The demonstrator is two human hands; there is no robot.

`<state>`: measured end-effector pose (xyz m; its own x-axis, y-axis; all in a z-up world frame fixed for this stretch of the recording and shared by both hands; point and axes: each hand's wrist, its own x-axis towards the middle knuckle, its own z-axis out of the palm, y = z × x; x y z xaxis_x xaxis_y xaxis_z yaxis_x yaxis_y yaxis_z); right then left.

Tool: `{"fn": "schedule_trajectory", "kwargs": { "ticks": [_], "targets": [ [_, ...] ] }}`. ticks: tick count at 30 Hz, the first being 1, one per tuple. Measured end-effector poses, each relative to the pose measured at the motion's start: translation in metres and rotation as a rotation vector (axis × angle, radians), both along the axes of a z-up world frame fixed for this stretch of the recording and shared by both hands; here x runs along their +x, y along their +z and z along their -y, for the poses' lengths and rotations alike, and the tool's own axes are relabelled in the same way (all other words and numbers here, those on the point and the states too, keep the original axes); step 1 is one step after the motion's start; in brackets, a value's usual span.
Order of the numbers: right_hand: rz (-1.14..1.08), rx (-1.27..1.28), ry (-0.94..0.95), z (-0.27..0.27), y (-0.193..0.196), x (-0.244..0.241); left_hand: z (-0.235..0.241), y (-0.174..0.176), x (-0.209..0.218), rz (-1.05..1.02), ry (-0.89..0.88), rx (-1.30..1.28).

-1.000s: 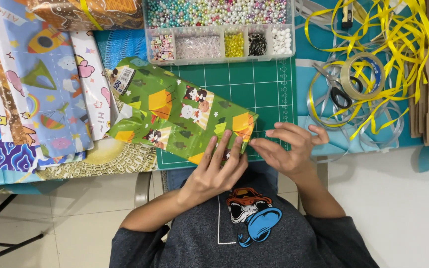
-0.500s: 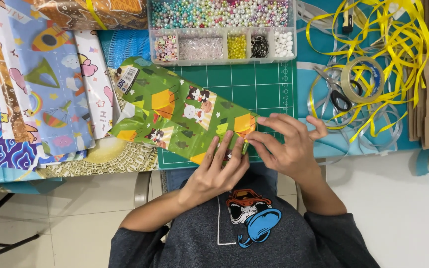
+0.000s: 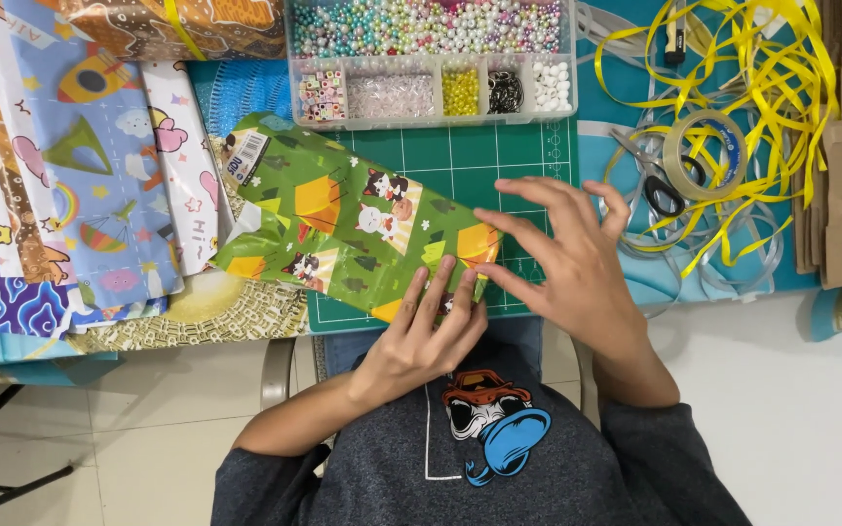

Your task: The person wraps a small cardboard box with green patterned wrapping paper. They fold the paper around the box, secure the seams with clear tape, and fold the ends into neat triangular flaps, taping them down to complete the package.

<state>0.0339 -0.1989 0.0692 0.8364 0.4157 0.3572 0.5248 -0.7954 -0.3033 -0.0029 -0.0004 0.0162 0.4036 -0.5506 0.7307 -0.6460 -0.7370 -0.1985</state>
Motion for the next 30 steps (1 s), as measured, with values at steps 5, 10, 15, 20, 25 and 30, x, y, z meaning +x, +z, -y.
{"fn": "schedule_trajectory", "kwargs": {
  "ticks": [5, 10, 15, 20, 25, 30],
  "targets": [
    [-0.102, 0.055, 0.001, -0.001, -0.006, 0.009, 0.0, -0.001, -0.001, 0.003, 0.007, -0.005],
    [-0.201, 0.215, -0.038, 0.0, -0.017, 0.015, 0.0, -0.001, 0.0, -0.007, 0.001, -0.011],
    [-0.415, 0.552, 0.01, 0.008, -0.028, 0.006, 0.002, -0.004, 0.0, 0.002, 0.003, -0.026],
    [-0.374, 0.59, -0.007, 0.01, -0.04, 0.0, 0.001, -0.004, 0.002, 0.007, -0.021, -0.029],
    [-0.423, 0.58, 0.059, 0.026, -0.072, 0.002, 0.002, -0.005, 0.002, 0.008, -0.011, -0.044],
    [-0.456, 0.521, 0.027, 0.023, -0.072, 0.004, 0.002, -0.004, 0.002, 0.006, -0.01, -0.047]
  ]
}}
